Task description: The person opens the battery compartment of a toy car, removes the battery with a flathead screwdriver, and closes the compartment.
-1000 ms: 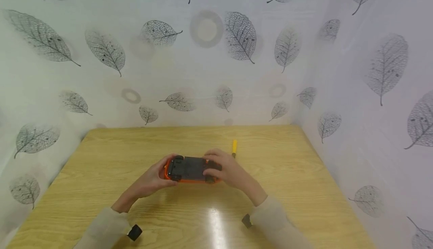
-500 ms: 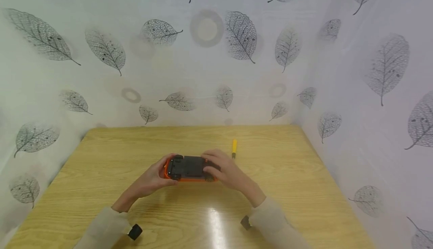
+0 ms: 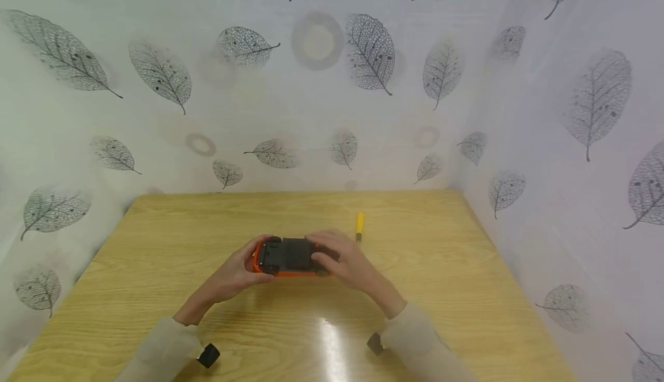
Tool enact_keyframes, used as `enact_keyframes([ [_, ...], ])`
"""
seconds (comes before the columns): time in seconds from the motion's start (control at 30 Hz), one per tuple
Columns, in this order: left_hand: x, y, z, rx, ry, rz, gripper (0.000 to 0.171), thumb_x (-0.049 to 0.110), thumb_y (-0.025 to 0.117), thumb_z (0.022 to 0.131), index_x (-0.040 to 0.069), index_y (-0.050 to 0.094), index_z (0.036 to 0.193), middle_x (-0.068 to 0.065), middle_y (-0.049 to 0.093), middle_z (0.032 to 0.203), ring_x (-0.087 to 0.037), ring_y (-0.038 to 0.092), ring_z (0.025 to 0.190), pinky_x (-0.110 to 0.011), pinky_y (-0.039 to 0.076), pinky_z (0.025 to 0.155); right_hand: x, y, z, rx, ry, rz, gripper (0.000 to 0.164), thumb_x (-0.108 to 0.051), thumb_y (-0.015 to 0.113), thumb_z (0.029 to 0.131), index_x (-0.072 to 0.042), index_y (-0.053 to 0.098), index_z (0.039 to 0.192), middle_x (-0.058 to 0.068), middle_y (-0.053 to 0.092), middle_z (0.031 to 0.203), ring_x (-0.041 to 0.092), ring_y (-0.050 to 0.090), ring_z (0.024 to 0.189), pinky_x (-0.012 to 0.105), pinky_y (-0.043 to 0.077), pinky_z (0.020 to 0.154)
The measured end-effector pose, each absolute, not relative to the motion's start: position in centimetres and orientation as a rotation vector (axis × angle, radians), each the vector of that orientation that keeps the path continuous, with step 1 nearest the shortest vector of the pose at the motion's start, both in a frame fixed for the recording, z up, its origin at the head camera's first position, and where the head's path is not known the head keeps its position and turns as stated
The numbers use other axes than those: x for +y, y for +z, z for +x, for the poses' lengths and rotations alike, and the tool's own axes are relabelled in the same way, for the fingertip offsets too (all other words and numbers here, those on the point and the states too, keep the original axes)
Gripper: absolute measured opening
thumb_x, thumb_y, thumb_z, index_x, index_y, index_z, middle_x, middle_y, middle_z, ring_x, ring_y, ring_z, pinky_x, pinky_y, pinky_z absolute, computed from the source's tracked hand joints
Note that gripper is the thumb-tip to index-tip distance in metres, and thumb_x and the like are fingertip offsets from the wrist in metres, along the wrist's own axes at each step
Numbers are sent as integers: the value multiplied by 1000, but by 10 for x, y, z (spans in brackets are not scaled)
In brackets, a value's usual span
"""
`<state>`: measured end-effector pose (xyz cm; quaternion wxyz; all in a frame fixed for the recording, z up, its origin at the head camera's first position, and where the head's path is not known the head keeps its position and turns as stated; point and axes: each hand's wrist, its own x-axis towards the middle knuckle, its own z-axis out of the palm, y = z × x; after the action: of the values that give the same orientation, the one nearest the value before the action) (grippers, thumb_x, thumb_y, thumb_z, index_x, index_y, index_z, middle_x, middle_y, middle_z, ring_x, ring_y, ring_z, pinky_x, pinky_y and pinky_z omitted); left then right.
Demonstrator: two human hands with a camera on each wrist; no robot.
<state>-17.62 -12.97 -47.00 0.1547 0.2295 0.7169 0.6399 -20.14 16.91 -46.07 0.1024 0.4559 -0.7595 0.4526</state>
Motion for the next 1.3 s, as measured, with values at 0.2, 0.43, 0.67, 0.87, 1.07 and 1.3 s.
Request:
enact_keyframes([
  [0.2, -129, -471, -177, 2047, 1856, 646, 85, -5, 76, 90, -1, 25, 158, -31, 37, 153, -37, 62, 121, -30, 58, 91, 166, -461, -198, -2279, 1367, 1290, 49, -1, 70, 97, 1, 58, 144, 13, 61, 141, 32, 53, 130, 45, 50, 104],
  [0.43, -129, -470, -176, 2055, 1856, 642, 87, -1, 78, 90, -2, 24, 158, -31, 35, 154, -39, 61, 122, -30, 58, 92, 162, -460, -194, -2342, 1333, 1215, 62, -19, 82, 91, -4, 58, 146, 9, 60, 142, 29, 52, 131, 49, 49, 101],
  [0.67, -129, -468, -175, 2057, 1858, 638, 87, -5, 76, 90, -3, 22, 159, -32, 34, 155, -40, 60, 124, -30, 58, 92, 160, -456, -194, -2333, 1273, 1211, 59, -27, 81, 92, -3, 61, 142, 9, 62, 140, 29, 54, 129, 49, 51, 100],
  [0.87, -130, -469, -175, 2042, 1873, 659, 86, -4, 76, 90, -2, 24, 159, -31, 34, 155, -41, 59, 125, -30, 57, 93, 159, -453, -193, -2335, 1269, 1203, 58, -18, 83, 90, -5, 62, 142, 8, 63, 139, 28, 54, 129, 47, 53, 100],
  [1.07, -131, -470, -175, 2037, 1870, 664, 88, -1, 77, 91, -1, 23, 159, -31, 34, 155, -39, 60, 124, -30, 57, 93, 159, -451, -191, -2322, 1348, 1185, 58, -3, 83, 86, 0, 62, 141, 14, 62, 138, 33, 55, 128, 49, 54, 98],
  [1.3, -132, -468, -174, 2053, 1862, 623, 88, -2, 77, 90, 0, 23, 160, -30, 37, 154, -36, 62, 121, -31, 58, 91, 162, -445, -189, -2315, 1390, 1099, 57, 1, 83, 85, 3, 62, 139, 17, 63, 137, 35, 56, 127, 48, 53, 100],
])
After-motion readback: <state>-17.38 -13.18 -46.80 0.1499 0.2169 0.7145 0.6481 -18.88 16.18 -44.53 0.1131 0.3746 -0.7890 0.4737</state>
